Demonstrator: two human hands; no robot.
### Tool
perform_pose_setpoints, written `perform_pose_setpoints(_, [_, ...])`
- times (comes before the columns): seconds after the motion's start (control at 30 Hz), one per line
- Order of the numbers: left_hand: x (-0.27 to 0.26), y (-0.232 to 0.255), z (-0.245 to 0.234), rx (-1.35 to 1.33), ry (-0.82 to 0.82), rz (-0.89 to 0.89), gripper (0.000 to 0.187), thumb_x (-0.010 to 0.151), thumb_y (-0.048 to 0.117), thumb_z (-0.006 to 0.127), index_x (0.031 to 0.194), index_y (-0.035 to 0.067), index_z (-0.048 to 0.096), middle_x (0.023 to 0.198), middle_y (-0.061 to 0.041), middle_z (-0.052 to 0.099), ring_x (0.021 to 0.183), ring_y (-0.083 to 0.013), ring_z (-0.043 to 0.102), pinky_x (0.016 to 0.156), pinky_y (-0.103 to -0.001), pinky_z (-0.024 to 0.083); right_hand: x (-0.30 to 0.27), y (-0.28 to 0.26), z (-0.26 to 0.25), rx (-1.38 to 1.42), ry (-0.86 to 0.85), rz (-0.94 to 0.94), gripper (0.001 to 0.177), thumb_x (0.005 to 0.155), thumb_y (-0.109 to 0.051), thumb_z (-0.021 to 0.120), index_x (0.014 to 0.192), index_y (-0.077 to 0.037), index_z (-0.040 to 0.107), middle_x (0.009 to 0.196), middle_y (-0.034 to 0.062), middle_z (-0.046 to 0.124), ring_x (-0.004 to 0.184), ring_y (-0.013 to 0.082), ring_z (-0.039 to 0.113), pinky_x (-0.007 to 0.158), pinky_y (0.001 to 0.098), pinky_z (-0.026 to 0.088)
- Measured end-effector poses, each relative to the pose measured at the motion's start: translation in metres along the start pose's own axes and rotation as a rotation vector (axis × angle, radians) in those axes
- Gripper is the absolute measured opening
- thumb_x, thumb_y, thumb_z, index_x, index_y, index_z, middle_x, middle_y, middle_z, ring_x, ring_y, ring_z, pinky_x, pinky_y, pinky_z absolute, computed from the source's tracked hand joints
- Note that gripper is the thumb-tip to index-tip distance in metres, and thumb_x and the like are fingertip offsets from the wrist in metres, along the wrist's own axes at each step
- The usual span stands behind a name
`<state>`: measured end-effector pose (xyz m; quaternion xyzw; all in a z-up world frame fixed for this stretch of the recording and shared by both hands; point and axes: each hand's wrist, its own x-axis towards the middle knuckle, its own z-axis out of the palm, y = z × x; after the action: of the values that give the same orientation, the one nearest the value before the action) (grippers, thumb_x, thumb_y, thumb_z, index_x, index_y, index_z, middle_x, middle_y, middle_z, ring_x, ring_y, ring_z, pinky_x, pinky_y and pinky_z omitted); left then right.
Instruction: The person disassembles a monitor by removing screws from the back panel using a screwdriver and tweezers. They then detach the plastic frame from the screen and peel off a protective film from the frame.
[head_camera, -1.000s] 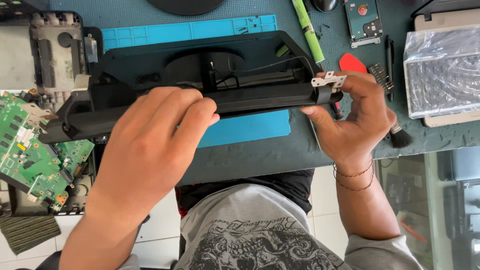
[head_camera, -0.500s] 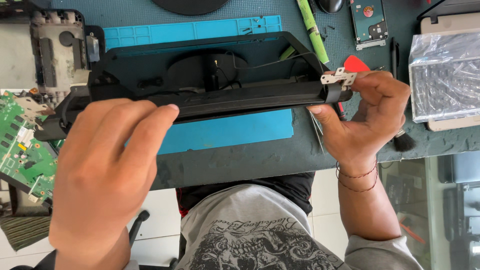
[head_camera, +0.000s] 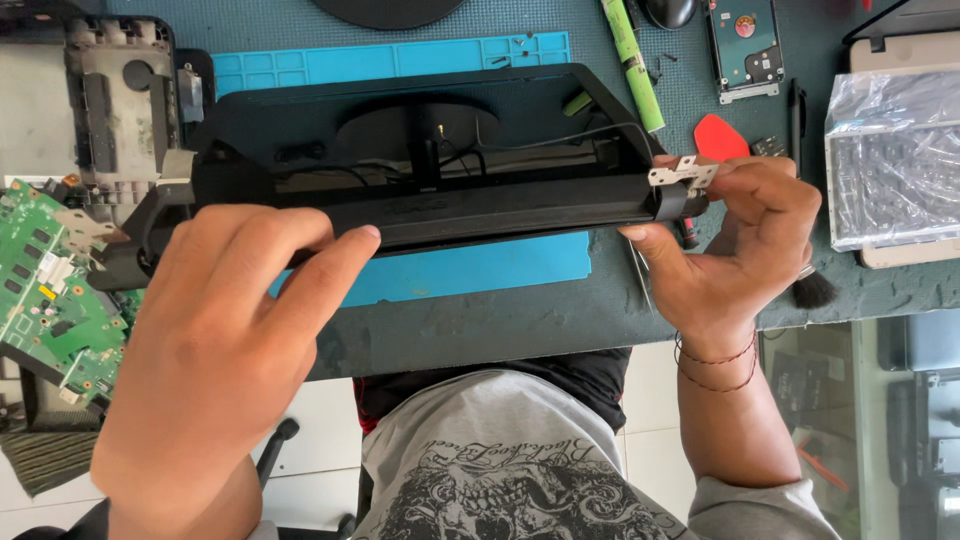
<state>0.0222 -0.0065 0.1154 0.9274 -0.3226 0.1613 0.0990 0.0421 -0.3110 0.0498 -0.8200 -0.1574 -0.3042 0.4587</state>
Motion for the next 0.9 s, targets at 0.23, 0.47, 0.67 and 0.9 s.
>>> perform_pose_setpoints(0.23, [-0.003,-0.002,-0.009,-0.039,-0.030,0.006,0.036,0.086,-0.021,0.052,0.107,0.004,0.066,0.101,-0.013,0.058,0.086,-0.0325,0.056,0.070,-0.043,0.046,-0.008,0.007,-0.001,0.045,-0.006,0.007,0.053,0.079,-0.024,0.073,0.104,0.001,0.034,0.092,0.0174,0.040,0.087,0.0397,0.065,0.078,0.0405,0.052])
perform_pose_setpoints(0.47, [-0.028,-0.010,-0.016,0.012,-0.155,-0.010,0.037,0.084,-0.014,0.057,0.116,0.004,0.063,0.108,-0.012,0.060,0.097,-0.0318,0.058,0.081,-0.046,0.050,-0.020,0.017,-0.002,0.042,-0.021,-0.062,0.056,0.076,-0.029,0.073,0.104,0.000,0.034,0.091,0.0216,0.049,0.085,0.0376,0.066,0.076,0.0379,0.052])
perform_pose_setpoints(0.67, [-0.007,0.009,0.006,-0.242,-0.117,0.034,0.028,0.084,-0.004,0.059,0.112,-0.001,0.062,0.105,-0.014,0.060,0.098,-0.0323,0.058,0.084,-0.045,0.050,-0.034,0.015,0.003,0.030,-0.024,-0.134,0.049,0.078,-0.031,0.068,0.095,0.002,0.037,0.090,0.0300,0.060,0.085,0.0358,0.063,0.076,0.0410,0.051])
perform_pose_setpoints(0.9, [0.035,0.049,0.072,-0.323,-0.142,0.121,0.044,0.083,0.032,0.071,0.113,0.003,0.058,0.110,-0.010,0.056,0.097,-0.0289,0.053,0.079,-0.041,0.045,-0.051,0.007,-0.003,0.002,-0.097,-0.079,0.042,0.078,-0.027,0.072,0.094,0.001,0.045,0.100,0.0260,0.062,0.090,0.0390,0.063,0.084,0.0460,0.053])
